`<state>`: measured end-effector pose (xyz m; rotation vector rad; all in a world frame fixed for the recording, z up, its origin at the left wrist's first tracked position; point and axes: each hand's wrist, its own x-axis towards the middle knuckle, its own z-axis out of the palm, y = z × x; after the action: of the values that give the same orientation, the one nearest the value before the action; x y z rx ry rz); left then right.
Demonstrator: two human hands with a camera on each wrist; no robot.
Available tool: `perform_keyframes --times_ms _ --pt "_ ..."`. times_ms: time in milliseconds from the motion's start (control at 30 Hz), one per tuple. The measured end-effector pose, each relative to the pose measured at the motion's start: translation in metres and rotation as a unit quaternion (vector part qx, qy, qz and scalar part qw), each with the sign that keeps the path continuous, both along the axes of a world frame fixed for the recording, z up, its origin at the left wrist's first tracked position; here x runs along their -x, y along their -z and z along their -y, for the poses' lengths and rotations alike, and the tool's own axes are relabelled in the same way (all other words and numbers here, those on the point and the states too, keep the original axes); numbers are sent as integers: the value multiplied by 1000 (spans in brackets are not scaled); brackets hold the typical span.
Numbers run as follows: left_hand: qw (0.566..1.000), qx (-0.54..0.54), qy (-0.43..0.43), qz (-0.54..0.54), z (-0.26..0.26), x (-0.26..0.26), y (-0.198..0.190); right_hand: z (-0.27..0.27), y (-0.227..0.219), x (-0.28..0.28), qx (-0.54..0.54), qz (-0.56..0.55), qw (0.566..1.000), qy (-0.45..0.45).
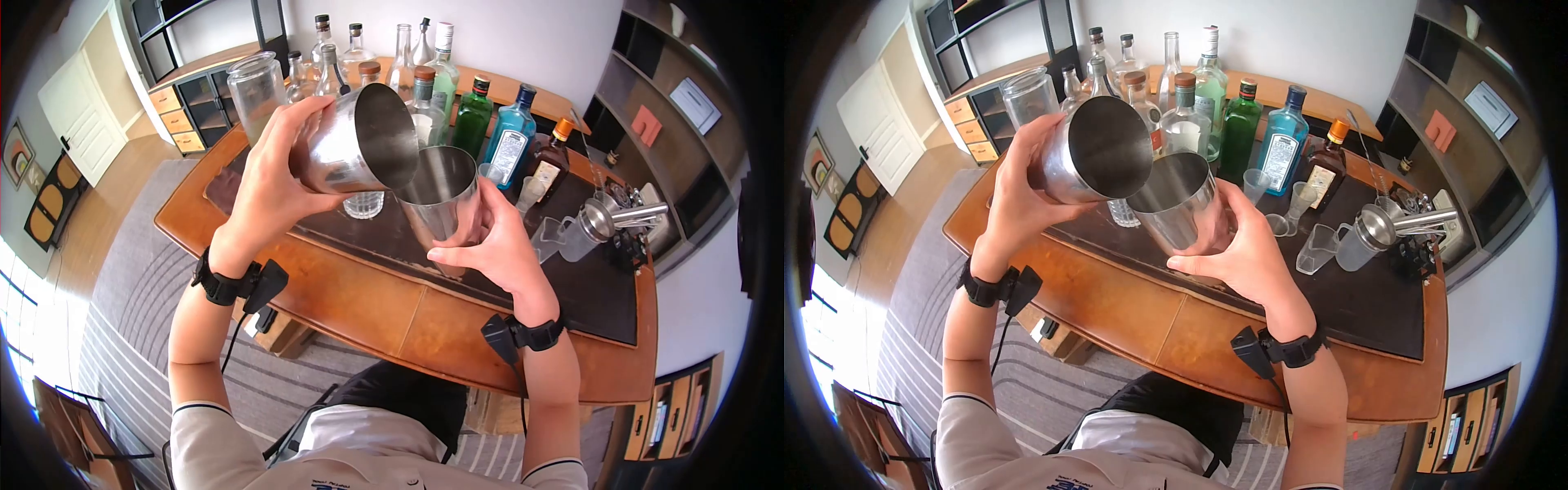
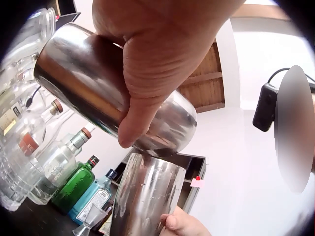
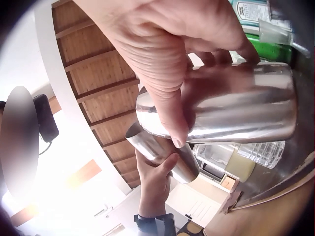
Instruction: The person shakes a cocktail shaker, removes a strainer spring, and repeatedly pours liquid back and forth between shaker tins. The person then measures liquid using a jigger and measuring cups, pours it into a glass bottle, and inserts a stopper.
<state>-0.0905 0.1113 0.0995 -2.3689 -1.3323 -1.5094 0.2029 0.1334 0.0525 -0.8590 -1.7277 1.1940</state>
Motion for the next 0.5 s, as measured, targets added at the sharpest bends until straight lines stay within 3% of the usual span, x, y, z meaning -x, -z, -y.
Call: perform_keyframes --times_ms 67,267,400,500 --pt "996 -44 -10 -78 0 1 -9 0 1 0 1 -18 1000 -10" --pt "986 -60 -26 -151 -1 -3 -25 2 0 1 -15 -17 1000 -18" --pt "989 -64 -7 -132 -5 -8 -33 3 -1 2 -15 -17 999 -23" --pt "973 -112 -8 -199 -6 -10 -41 1 3 1 -27 -12 999 -18"
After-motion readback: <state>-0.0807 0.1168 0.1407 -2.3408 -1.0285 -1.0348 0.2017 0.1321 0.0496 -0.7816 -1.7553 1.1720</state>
